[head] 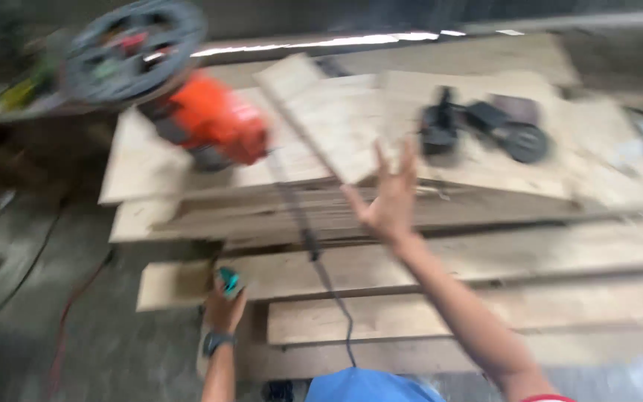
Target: The person uses a handheld electric router to shape the edges of several wooden planks on a workbench. They handle each plank individually, guide the router along the edges, and set the finished pieces aside.
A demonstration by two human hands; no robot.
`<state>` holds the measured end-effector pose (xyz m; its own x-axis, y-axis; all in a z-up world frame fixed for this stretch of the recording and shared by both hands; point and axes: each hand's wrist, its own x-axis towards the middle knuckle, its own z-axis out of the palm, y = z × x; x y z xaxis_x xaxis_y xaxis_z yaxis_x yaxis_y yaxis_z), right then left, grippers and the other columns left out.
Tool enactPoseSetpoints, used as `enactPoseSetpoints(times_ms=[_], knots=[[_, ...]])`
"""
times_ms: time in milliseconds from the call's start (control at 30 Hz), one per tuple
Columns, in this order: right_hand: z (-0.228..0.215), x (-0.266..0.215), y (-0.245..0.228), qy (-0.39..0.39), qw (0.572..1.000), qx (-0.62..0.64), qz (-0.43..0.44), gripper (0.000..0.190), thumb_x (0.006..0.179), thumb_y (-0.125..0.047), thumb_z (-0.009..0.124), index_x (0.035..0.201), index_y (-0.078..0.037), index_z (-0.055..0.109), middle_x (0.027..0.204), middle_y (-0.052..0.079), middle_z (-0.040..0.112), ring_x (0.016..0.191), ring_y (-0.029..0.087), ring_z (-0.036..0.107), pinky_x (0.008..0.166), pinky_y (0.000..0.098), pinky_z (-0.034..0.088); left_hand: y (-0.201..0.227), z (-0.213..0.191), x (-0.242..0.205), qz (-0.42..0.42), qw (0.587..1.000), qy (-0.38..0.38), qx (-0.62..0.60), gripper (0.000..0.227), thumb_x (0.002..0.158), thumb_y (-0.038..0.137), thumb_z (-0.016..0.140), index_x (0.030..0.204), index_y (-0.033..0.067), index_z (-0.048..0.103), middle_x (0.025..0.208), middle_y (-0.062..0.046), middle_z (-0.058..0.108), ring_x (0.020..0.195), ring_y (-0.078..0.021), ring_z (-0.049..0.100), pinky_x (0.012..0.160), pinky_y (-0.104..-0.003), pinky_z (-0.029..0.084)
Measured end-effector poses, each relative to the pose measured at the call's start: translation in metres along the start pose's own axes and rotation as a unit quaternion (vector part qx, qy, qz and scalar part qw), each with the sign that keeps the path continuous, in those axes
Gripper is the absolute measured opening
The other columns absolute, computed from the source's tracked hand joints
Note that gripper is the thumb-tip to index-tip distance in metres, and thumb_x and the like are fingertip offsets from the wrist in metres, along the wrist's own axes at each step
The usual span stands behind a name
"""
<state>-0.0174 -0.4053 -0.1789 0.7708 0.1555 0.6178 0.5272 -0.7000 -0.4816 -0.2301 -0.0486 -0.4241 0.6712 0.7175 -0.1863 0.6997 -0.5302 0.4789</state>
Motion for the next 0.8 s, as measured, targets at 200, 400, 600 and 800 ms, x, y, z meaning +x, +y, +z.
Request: enactPoseSetpoints(times_ms=[200, 400, 600, 800], knots=[[-0.036, -0.094, -0.022, 0.057, 0.964, 0.244, 0.088, 0.057, 0.094, -0.019, 0.065, 0.147, -0.008, 0.049, 0.164, 0.013, 0.028, 0.154, 0.03, 0.029, 0.127, 0.0499, 0.022, 0.007, 0.008, 0.028, -0.03, 0.996, 0.01, 0.084, 0.09, 0.085, 0.059, 0.06, 0.161, 0.0175, 0.037, 0.142, -0.018, 0.056, 0.115, -0.0436, 0.063, 0.091, -0.061, 0.056], [-0.013, -0.207, 0.036, 0.003, 0.926, 0.243, 0.29, 0.053, 0.083, -0.015, 0.069, 0.136, -0.012, 0.061, 0.152, 0.012, 0.048, 0.132, 0.026, 0.054, 0.106, 0.0421, 0.046, -0.004, 0.012, 0.025, -0.013, 0.996, 0.031, 0.082, 0.087, 0.085, 0.056, 0.06, 0.163, 0.0294, 0.03, 0.122, -0.013, 0.07, 0.097, -0.0422, 0.07, 0.073, -0.058, 0.06], [-0.039, -0.239, 0.027, 0.057, 0.894, 0.228, 0.382, 0.061, 0.085, -0.008, 0.067, 0.144, -0.005, 0.052, 0.131, 0.015, 0.059, 0.119, 0.024, 0.06, 0.098, 0.0372, 0.048, -0.01, 0.008, 0.03, 0.057, 0.988, 0.005, 0.142, 0.092, 0.085, 0.058, 0.068, 0.159, 0.0186, 0.029, 0.122, -0.019, 0.061, 0.11, -0.0428, 0.063, 0.088, -0.059, 0.058], [-0.125, -0.001, -0.161, -0.01, 0.978, 0.208, 0.022, 0.068, 0.087, -0.025, 0.066, 0.148, -0.002, 0.045, 0.142, 0.019, 0.059, 0.126, 0.032, 0.061, 0.106, 0.0432, 0.049, 0.02, -0.038, -0.032, -0.059, 0.927, -0.031, -0.369, 0.068, 0.072, 0.024, 0.072, 0.136, 0.0115, 0.054, 0.11, -0.019, 0.067, 0.091, -0.0382, 0.067, 0.068, -0.05, 0.056]])
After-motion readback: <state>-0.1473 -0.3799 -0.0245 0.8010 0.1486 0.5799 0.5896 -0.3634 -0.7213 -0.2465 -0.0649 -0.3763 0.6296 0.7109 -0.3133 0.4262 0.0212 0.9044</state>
